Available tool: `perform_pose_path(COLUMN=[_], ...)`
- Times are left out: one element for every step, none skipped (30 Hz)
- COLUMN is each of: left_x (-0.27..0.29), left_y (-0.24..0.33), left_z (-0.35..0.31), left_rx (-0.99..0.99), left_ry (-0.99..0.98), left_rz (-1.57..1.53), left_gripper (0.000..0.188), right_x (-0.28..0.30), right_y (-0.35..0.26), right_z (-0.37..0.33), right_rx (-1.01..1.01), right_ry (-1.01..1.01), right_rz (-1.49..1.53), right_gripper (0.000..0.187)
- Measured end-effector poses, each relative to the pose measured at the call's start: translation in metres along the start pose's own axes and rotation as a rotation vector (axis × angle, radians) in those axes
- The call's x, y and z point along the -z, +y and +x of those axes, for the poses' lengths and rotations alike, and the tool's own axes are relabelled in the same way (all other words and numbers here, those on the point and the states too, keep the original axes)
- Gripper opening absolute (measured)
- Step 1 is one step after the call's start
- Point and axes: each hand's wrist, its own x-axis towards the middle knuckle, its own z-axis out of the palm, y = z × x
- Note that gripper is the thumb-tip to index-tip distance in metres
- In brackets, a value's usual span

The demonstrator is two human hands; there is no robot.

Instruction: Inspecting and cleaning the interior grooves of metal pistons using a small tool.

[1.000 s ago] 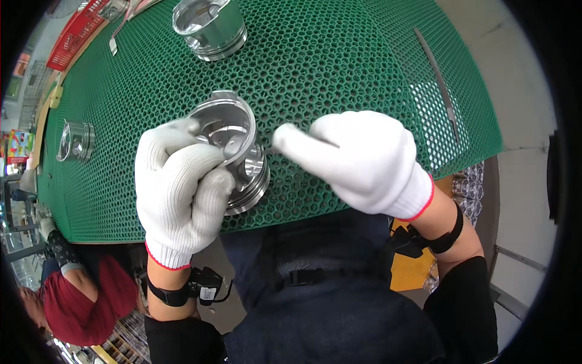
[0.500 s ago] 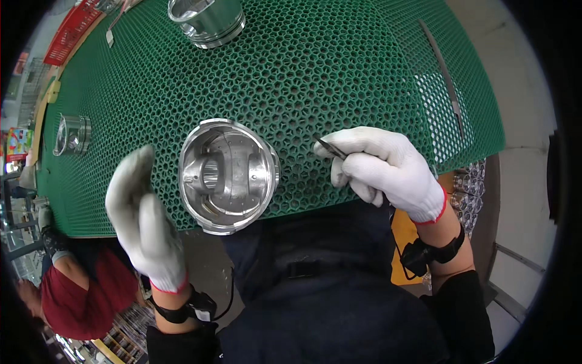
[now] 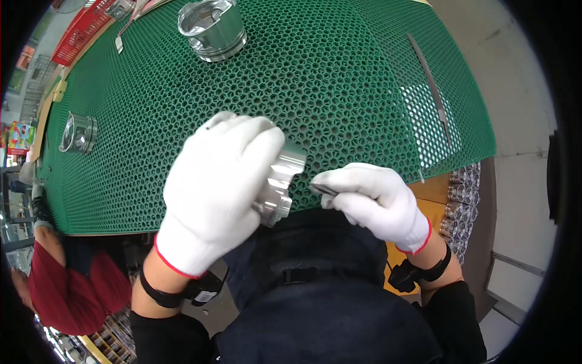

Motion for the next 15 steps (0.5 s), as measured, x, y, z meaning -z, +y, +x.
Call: perform_pose_path(left_x=[0.0,-0.003,-0.006,-0.008,-0.009,-0.009,-0.01,-0.01,-0.011,-0.009,-0.007,-0.001,-0.001,-0.003,-0.005], left_y=[0.004,0.005,0.005,0.005,0.004,0.003,0.002,0.001,-0.001,-0.004,-0.007,-0.009,-0.014,-0.02,-0.026], left_z=[0.001,0.0,0.001,0.001,0.002,0.004,0.006,0.009,0.013,0.017,0.024,0.04,0.05,0.059,0.068], left_rx=[0.01,0.022,0.019,0.039,0.059,0.058,0.094,0.129,0.132,0.175,0.21,0.275,0.295,0.276,0.258], left_ry=[-0.034,-0.009,-0.012,0.002,0.017,0.015,-0.004,-0.022,-0.019,-0.098,-0.174,-0.327,-0.389,-0.459,-0.529], left_rz=[-0.002,0.058,0.056,0.077,0.097,0.096,0.081,0.065,0.062,0.07,0.071,0.053,0.044,0.06,0.076], left_gripper=[0.047,0.047,0.047,0.046,0.045,0.045,0.041,0.037,0.037,0.033,0.03,0.025,0.025,0.024,0.023], right_x=[-0.003,-0.007,-0.007,-0.007,-0.008,-0.009,-0.007,-0.005,-0.002,-0.005,-0.005,-0.004,-0.003,0.0,0.004], right_y=[0.003,0.011,0.009,0.004,0.002,0.006,0.006,0.005,0.005,0.006,0.005,0.002,-0.002,-0.002,-0.004], right_z=[0.002,0.009,0.012,0.016,0.019,0.022,0.023,0.025,0.026,0.028,0.028,0.028,0.029,0.029,0.029], right_rx=[0.149,0.293,0.291,0.254,0.216,0.266,0.265,0.32,0.374,0.413,0.406,0.472,0.545,0.545,0.556], right_ry=[0.016,0.082,0.087,0.104,0.121,0.146,0.143,0.091,0.038,0.048,0.046,0.069,0.086,0.076,0.079], right_rz=[-0.187,-0.195,-0.194,-0.256,-0.319,-0.249,-0.25,-0.306,-0.363,-0.422,-0.429,-0.595,-0.764,-0.774,-0.908], right_gripper=[0.027,0.029,0.029,0.028,0.027,0.027,0.027,0.027,0.027,0.029,0.029,0.031,0.033,0.033,0.034])
